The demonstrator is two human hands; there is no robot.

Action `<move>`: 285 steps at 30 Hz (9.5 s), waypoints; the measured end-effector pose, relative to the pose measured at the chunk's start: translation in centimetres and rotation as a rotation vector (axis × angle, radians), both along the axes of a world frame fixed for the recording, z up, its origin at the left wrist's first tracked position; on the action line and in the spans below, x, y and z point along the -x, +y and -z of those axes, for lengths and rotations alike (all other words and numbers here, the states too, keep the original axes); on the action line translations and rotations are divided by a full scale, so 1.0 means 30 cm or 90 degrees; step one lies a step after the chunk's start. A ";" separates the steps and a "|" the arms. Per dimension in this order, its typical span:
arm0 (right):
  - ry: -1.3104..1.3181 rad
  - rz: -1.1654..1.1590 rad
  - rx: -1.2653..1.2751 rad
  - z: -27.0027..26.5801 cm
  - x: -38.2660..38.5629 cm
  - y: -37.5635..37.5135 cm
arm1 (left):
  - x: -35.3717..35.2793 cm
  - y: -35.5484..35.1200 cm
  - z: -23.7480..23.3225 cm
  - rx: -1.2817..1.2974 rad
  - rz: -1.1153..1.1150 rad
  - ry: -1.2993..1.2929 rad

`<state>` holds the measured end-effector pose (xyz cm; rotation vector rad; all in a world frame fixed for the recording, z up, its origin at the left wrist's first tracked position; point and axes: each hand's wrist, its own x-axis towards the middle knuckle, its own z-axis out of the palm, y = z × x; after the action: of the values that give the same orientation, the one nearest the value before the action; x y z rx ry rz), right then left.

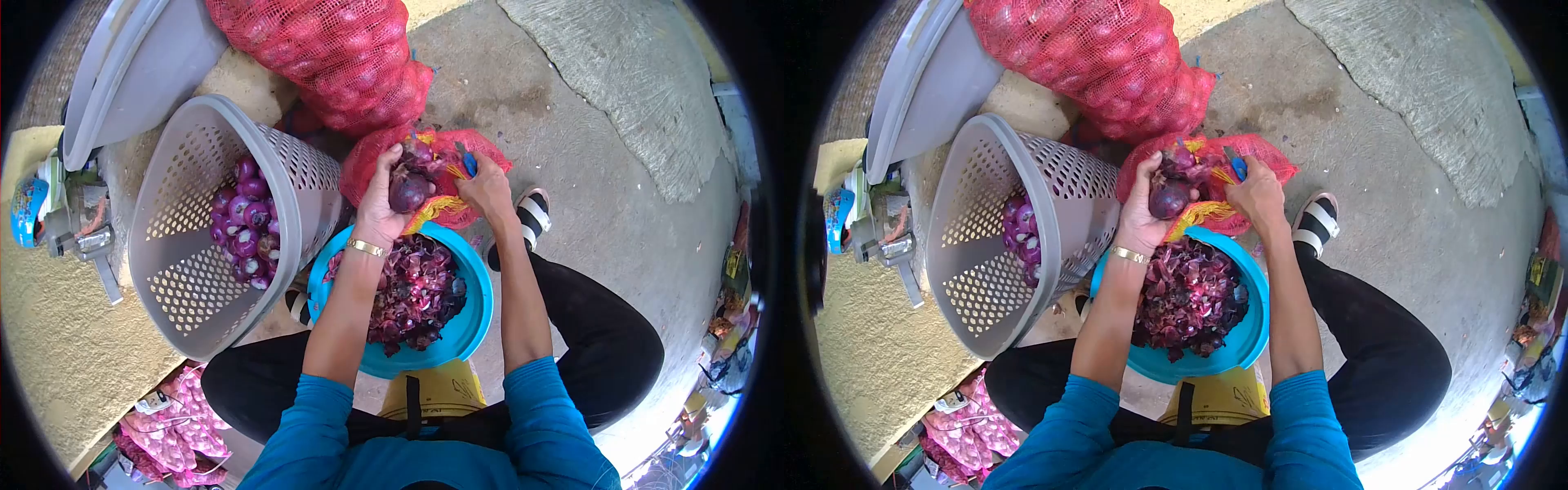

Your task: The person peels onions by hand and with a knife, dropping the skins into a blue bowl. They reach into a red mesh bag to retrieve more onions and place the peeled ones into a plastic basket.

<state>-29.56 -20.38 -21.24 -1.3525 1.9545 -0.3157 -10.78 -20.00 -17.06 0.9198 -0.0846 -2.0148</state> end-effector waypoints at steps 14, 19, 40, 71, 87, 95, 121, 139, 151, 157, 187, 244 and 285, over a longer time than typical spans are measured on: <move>-0.274 0.105 0.200 -0.221 0.014 -0.001 | -0.214 0.101 -0.186 0.087 -0.028 -0.026; -0.650 0.208 -0.006 -0.545 0.020 -0.067 | -0.164 0.201 -0.175 0.141 -0.071 -0.144; -1.111 0.210 -0.080 -0.823 0.129 -0.113 | -0.133 0.340 -0.049 0.203 -0.221 -0.210; -0.286 -0.058 0.135 0.091 0.050 -0.053 | 0.076 0.077 0.194 0.126 0.240 0.030; 0.128 -0.332 0.311 0.619 0.059 -0.026 | 0.034 0.014 0.245 0.146 0.097 -0.080; 0.227 -0.370 0.255 0.694 -0.096 -0.120 | -0.019 0.060 0.268 0.183 0.065 -0.105; -0.007 0.065 0.177 0.453 -0.097 -0.036 | -0.106 0.256 0.072 0.183 0.039 -0.131; 0.043 -0.462 -0.052 0.422 -0.025 -0.073 | -0.116 0.369 0.014 0.095 -0.007 -0.124; -0.631 -0.208 -0.218 0.012 -0.135 0.104 | -0.093 0.417 -0.002 0.117 0.083 -0.156; -0.540 0.153 0.052 -0.132 -0.080 0.121 | -0.090 0.438 -0.006 0.123 0.017 -0.191; -0.484 0.025 0.002 -0.379 -0.149 0.342 | -0.144 0.566 -0.217 -0.008 -0.066 0.111; -0.169 -0.355 0.308 -0.509 -0.233 0.836 | -0.251 0.954 -0.544 0.311 -0.054 -0.749; -0.474 -0.237 0.238 -0.613 -0.263 0.690 | -0.250 0.836 -0.499 0.087 -0.239 0.013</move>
<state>-21.68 0.33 -2.83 -1.5054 1.0393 -0.8870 -3.27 5.09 -2.10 0.7654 -0.0346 -1.6490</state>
